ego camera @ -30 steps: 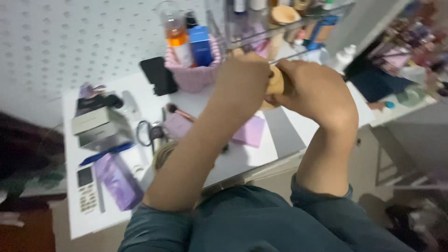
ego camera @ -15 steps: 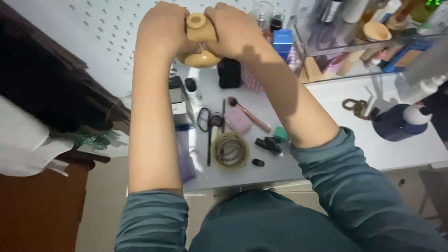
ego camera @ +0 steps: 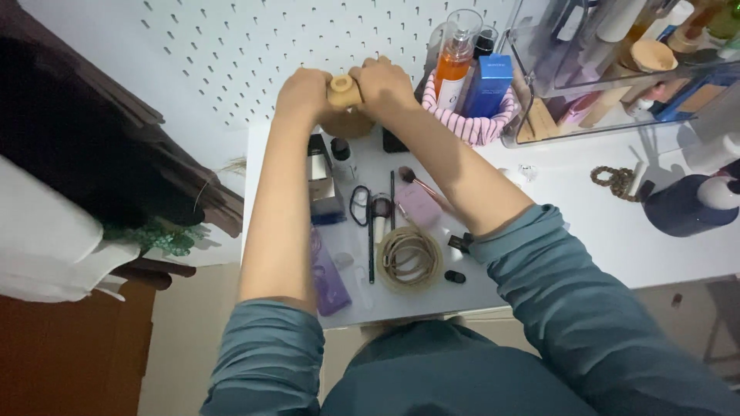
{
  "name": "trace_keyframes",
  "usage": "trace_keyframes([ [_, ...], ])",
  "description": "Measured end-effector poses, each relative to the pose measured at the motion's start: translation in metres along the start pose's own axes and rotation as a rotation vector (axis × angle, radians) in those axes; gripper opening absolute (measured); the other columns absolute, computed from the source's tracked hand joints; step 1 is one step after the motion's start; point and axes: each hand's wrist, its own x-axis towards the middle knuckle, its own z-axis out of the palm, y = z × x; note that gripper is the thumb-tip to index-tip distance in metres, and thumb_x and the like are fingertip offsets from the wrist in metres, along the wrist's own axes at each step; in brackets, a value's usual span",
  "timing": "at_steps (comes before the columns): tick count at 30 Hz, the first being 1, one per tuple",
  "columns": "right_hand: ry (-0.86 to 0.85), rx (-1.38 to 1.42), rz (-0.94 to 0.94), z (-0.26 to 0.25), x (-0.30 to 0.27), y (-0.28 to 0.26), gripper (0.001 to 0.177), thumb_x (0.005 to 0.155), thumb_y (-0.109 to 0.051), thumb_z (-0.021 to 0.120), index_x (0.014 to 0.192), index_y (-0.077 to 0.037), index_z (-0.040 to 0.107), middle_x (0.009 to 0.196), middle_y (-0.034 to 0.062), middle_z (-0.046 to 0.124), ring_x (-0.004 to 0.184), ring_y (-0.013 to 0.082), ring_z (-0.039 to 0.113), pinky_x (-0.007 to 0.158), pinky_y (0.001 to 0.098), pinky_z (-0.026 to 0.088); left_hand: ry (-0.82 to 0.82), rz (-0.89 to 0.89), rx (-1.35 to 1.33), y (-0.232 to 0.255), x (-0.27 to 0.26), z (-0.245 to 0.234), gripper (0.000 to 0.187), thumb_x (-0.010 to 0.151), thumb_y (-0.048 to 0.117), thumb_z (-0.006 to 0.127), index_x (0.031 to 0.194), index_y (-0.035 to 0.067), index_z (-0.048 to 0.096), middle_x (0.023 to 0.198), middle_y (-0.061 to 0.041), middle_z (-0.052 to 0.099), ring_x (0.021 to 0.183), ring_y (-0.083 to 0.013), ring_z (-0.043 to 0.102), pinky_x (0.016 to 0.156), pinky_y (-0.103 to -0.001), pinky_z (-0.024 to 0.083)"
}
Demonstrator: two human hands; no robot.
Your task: Organizing various cosmetic products, skincare items, and accessories on a vanity desk into a clear storage organizer.
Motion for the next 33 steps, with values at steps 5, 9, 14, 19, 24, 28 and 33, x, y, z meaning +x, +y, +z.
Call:
trace_keyframes([
  [5,0.049,-0.031,-0.013,0.018,-0.003,0.012,0.03,0.083,-0.027,0.078,0.11,-0.015,0.071,0.105,0.0143,0.067,0.101,0.037,0.065,0.084,0.0501,0.053,-0.016,-0.002,-0.076,0.002,0.005,0.011,0.04,0.072,0.038,0.086,0.102,0.012,0.078,0.1,-0.018,0.074,0.095,-0.0379,0.07,0.084,-0.046,0.057],
  [9,0.074,-0.072,-0.008,0.019,-0.004,0.011,0.033,0.08,-0.025,0.078,0.109,-0.012,0.07,0.104,0.015,0.067,0.1,0.0361,0.065,0.083,0.0501,0.052,0.044,0.042,-0.134,-0.001,0.009,0.02,0.032,0.077,0.032,0.082,0.1,0.011,0.078,0.098,-0.02,0.074,0.094,-0.0398,0.07,0.083,-0.047,0.056],
  [14,0.077,-0.075,0.032,0.016,-0.003,0.013,0.038,0.078,-0.023,0.081,0.11,-0.009,0.068,0.106,0.015,0.066,0.102,0.0361,0.064,0.084,0.0493,0.051,0.085,0.065,-0.159,0.009,0.011,0.019,0.031,0.073,0.028,0.084,0.097,0.01,0.077,0.097,-0.02,0.074,0.094,-0.04,0.069,0.082,-0.047,0.056],
  [19,0.055,-0.103,0.087,0.02,0.001,0.012,0.039,0.08,-0.02,0.08,0.114,-0.009,0.064,0.111,0.0162,0.064,0.105,0.0365,0.062,0.089,0.0482,0.051,0.112,0.057,-0.109,0.003,0.016,0.029,0.042,0.067,0.029,0.09,0.1,0.008,0.075,0.098,-0.019,0.074,0.095,-0.0394,0.07,0.083,-0.047,0.056],
  [24,0.11,-0.081,0.075,0.021,-0.007,0.01,0.051,0.075,-0.02,0.082,0.118,-0.007,0.059,0.111,0.0171,0.063,0.105,0.0371,0.062,0.087,0.0477,0.051,0.127,0.065,-0.076,0.006,0.019,0.033,0.049,0.067,0.035,0.093,0.101,0.005,0.073,0.097,-0.021,0.073,0.094,-0.0406,0.07,0.082,-0.048,0.056],
  [28,0.256,0.013,0.021,-0.004,-0.023,0.0,0.061,0.072,-0.022,0.086,0.122,-0.004,0.055,0.107,0.0175,0.062,0.101,0.0374,0.061,0.085,0.0476,0.05,0.065,0.023,0.054,0.008,0.026,0.023,0.053,0.066,0.037,0.095,0.098,0.0,0.075,0.098,-0.022,0.073,0.095,-0.0394,0.071,0.082,-0.046,0.057],
  [33,0.362,0.002,0.024,-0.075,-0.066,-0.003,0.058,0.077,-0.025,0.086,0.121,-0.005,0.055,0.105,0.0173,0.061,0.099,0.0369,0.061,0.084,0.0467,0.051,-0.051,-0.053,0.189,0.088,-0.01,-0.074,0.047,0.066,0.035,0.095,0.093,0.0,0.077,0.096,-0.022,0.074,0.09,-0.0394,0.072,0.078,-0.048,0.058],
])
